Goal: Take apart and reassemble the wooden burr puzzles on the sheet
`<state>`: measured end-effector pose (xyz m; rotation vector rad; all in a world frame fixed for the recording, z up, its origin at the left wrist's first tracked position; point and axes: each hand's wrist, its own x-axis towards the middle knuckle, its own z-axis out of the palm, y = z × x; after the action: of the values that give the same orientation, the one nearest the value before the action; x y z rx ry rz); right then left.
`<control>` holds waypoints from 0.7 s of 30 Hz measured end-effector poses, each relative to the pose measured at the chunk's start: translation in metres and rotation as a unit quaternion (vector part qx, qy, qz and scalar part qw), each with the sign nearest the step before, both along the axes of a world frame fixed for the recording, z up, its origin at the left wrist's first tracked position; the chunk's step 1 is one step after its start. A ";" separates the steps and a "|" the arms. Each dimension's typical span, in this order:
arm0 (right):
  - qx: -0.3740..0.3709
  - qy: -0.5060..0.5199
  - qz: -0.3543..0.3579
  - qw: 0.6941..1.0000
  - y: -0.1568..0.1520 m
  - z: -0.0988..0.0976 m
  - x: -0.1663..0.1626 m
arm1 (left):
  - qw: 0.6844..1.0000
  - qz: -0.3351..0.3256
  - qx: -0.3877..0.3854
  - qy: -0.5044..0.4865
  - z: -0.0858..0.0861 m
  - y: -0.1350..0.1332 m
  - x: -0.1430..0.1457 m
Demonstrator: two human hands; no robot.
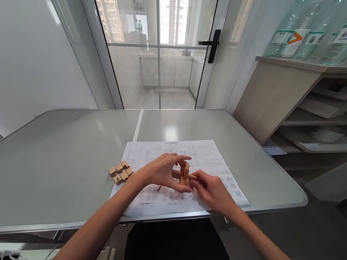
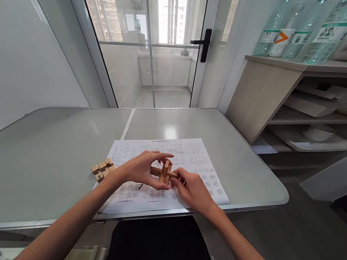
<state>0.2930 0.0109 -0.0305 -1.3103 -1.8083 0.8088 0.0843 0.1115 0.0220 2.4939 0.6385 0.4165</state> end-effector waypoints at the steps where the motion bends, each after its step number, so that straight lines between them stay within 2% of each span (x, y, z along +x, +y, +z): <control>1: 0.002 -0.004 0.002 1.000 -0.001 0.001 0.000 | 1.000 -0.001 -0.001 -0.001 0.000 0.000 0.000; 14: -0.015 -0.006 -0.006 1.000 -0.007 0.017 0.021 | 0.999 -0.015 -0.016 -0.042 0.004 -0.002 -0.001; 21: 0.013 -0.019 -0.030 0.999 0.000 0.026 0.028 | 0.995 -0.005 -0.054 -0.081 -0.014 -0.002 0.004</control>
<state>0.3210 0.0109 -0.0047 -1.3642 -1.7939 0.7299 0.0883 0.1096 0.0084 2.3315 0.5677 0.5592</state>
